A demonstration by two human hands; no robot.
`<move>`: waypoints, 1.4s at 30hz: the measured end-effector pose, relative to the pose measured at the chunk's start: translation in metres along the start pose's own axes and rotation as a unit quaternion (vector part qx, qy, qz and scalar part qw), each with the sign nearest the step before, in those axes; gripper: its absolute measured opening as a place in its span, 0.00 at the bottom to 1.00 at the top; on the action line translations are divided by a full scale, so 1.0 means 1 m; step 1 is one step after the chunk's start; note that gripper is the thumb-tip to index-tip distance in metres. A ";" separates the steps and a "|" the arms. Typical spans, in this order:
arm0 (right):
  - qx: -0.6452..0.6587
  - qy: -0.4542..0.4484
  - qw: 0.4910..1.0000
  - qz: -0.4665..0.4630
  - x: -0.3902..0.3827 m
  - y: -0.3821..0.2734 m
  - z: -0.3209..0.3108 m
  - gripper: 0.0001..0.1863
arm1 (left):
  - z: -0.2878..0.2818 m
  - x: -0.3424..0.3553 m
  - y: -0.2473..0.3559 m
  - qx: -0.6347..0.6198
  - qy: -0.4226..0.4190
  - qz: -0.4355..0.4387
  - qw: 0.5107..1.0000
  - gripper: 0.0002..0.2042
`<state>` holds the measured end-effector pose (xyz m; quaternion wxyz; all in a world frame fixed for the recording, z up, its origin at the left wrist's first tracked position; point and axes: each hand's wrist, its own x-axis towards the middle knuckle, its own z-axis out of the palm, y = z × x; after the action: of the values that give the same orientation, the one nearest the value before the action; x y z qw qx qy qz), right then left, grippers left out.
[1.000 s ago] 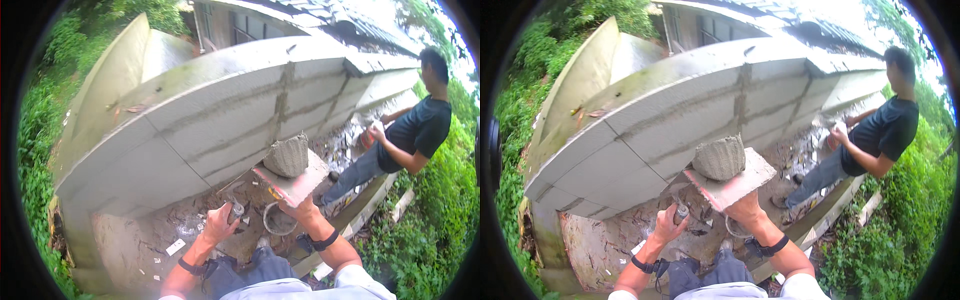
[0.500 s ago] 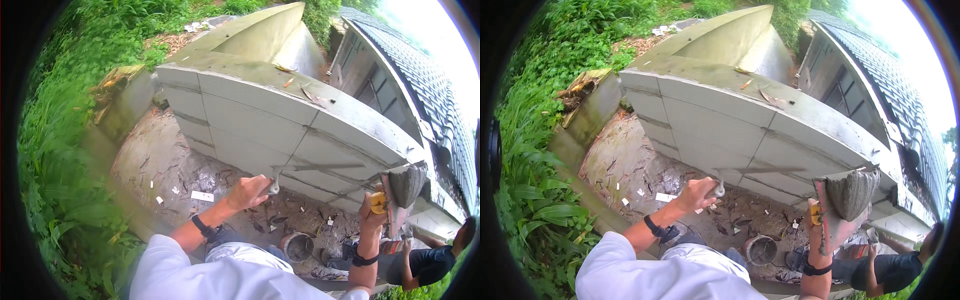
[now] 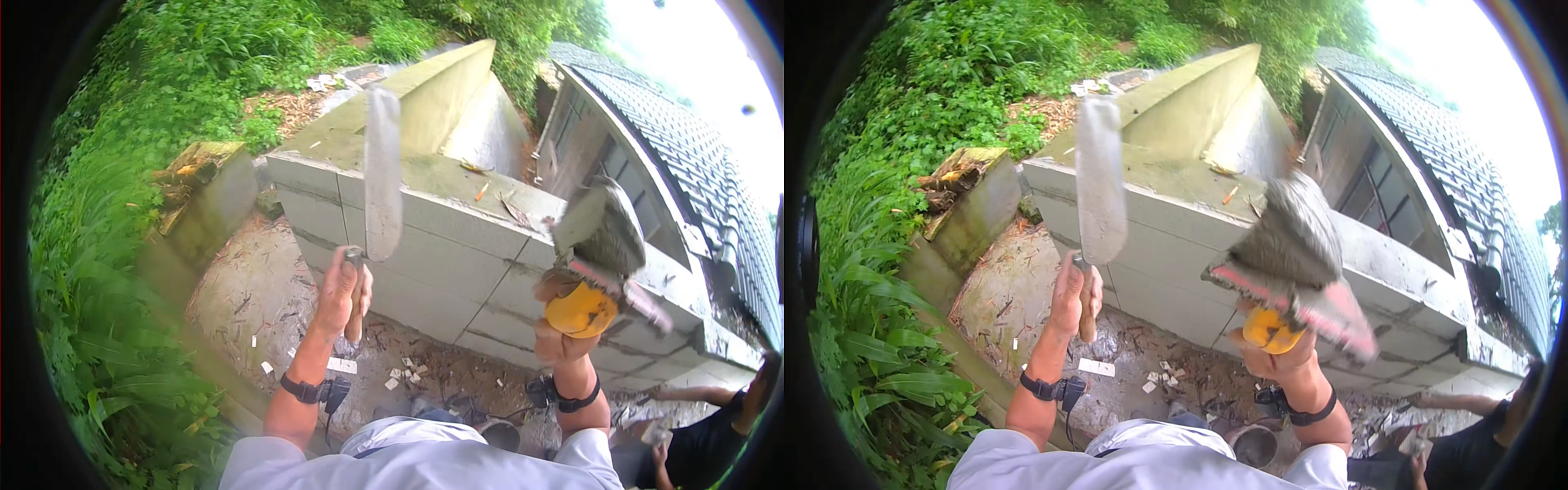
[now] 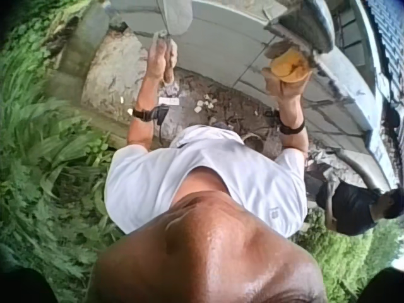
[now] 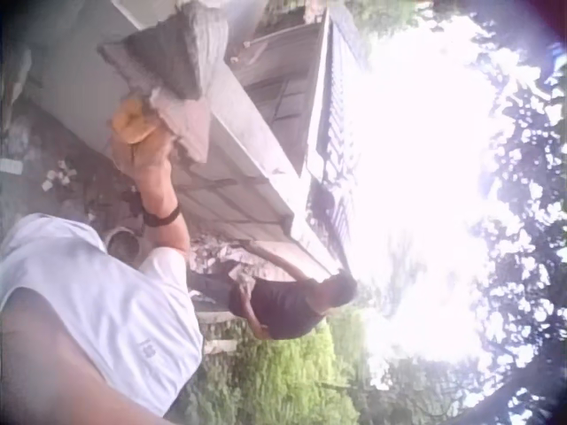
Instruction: Applying mortar or plaster to a tiled wall surface using a trowel and a plastering hawk.
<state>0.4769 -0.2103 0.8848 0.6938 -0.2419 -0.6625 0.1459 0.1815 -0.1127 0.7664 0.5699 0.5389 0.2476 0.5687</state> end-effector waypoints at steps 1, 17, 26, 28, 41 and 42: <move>-0.039 -0.061 0.996 -0.059 0.009 0.005 0.004 0.27 | 0.001 -0.002 0.003 -0.063 -0.015 -0.069 0.996 0.28; 0.520 -0.073 0.720 0.454 -0.052 0.200 0.048 0.22 | -0.019 -0.040 -0.077 -0.365 -0.099 -0.358 0.854 0.20; 0.157 -0.176 0.804 0.546 -0.050 0.228 0.081 0.21 | -0.139 -0.033 -0.101 -0.232 0.009 -0.412 0.881 0.12; 0.055 -0.293 0.813 0.500 -0.015 0.231 0.096 0.22 | -0.168 -0.030 -0.103 -0.086 0.046 -0.434 0.896 0.15; -0.009 -0.449 0.683 0.576 0.049 0.267 0.178 0.26 | -0.223 0.018 -0.090 -0.133 -0.011 -0.496 0.858 0.19; -0.005 -0.452 0.676 0.582 0.049 0.270 0.184 0.26 | -0.225 0.021 -0.090 -0.132 -0.015 -0.496 0.858 0.19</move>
<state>0.3309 0.0688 0.7847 0.0839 -0.4864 -0.6215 0.6084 0.0193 0.0016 0.6257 0.8462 0.2727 0.3959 0.2300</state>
